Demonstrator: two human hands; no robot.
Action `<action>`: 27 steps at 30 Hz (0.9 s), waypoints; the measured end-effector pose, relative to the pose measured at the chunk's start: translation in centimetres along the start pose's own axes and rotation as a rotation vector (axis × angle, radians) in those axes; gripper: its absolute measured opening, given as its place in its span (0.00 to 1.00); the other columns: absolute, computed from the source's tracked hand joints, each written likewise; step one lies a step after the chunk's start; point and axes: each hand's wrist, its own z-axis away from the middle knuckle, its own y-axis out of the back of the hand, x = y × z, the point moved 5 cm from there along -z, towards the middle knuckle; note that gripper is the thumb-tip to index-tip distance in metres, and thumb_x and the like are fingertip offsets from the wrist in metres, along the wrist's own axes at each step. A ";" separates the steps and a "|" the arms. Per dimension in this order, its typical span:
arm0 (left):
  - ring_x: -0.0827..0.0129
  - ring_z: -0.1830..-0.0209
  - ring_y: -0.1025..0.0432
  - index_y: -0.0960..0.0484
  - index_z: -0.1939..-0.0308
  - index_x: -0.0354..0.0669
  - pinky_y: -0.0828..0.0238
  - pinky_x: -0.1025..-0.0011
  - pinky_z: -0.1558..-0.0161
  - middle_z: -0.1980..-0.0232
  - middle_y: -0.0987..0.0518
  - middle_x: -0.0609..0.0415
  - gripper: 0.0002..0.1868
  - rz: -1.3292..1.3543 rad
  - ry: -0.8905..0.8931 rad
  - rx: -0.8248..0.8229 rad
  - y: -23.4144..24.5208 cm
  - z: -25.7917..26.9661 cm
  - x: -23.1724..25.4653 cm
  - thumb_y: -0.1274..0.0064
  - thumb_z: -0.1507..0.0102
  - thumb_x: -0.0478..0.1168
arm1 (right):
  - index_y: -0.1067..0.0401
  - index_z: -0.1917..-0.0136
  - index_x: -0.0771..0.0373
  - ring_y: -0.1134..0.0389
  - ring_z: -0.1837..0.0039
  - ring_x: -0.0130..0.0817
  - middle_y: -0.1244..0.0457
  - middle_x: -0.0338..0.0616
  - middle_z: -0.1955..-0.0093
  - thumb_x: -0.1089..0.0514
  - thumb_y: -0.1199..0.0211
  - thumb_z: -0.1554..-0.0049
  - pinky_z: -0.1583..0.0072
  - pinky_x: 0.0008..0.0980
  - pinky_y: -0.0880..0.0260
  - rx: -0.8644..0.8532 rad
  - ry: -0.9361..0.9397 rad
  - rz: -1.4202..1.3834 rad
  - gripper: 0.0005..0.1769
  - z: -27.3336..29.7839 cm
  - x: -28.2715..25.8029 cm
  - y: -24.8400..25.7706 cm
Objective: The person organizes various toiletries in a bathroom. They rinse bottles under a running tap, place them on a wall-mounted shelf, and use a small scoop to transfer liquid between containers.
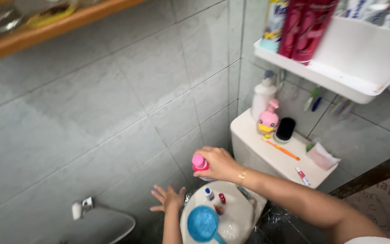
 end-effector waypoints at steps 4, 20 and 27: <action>0.48 0.16 0.84 0.36 0.25 0.68 0.86 0.18 0.36 0.15 0.70 0.41 0.41 0.209 -0.097 -0.041 2.6 1.8 5.2 0.51 0.40 0.73 | 0.21 0.56 0.53 0.25 0.57 0.39 0.29 0.48 0.58 0.36 0.17 0.57 0.52 0.39 0.25 -0.003 -0.339 0.207 0.26 -0.5 2.9 11.4; 0.49 0.15 0.70 0.30 0.30 0.69 0.84 0.18 0.34 0.16 0.58 0.44 0.37 0.296 -0.352 -0.060 3.2 5.7 14.8 0.48 0.41 0.69 | 0.26 0.41 0.68 0.28 0.47 0.51 0.30 0.56 0.48 0.46 0.18 0.49 0.49 0.45 0.27 0.326 -0.145 0.821 0.33 -0.8 11.3 40.8; 0.47 0.15 0.70 0.29 0.30 0.67 0.85 0.18 0.34 0.16 0.56 0.43 0.36 0.314 -0.364 -0.066 1.8 5.6 14.2 0.48 0.41 0.69 | 0.24 0.47 0.66 0.30 0.55 0.52 0.31 0.56 0.54 0.44 0.22 0.49 0.55 0.49 0.31 0.338 -0.433 0.717 0.27 -0.6 15.1 40.9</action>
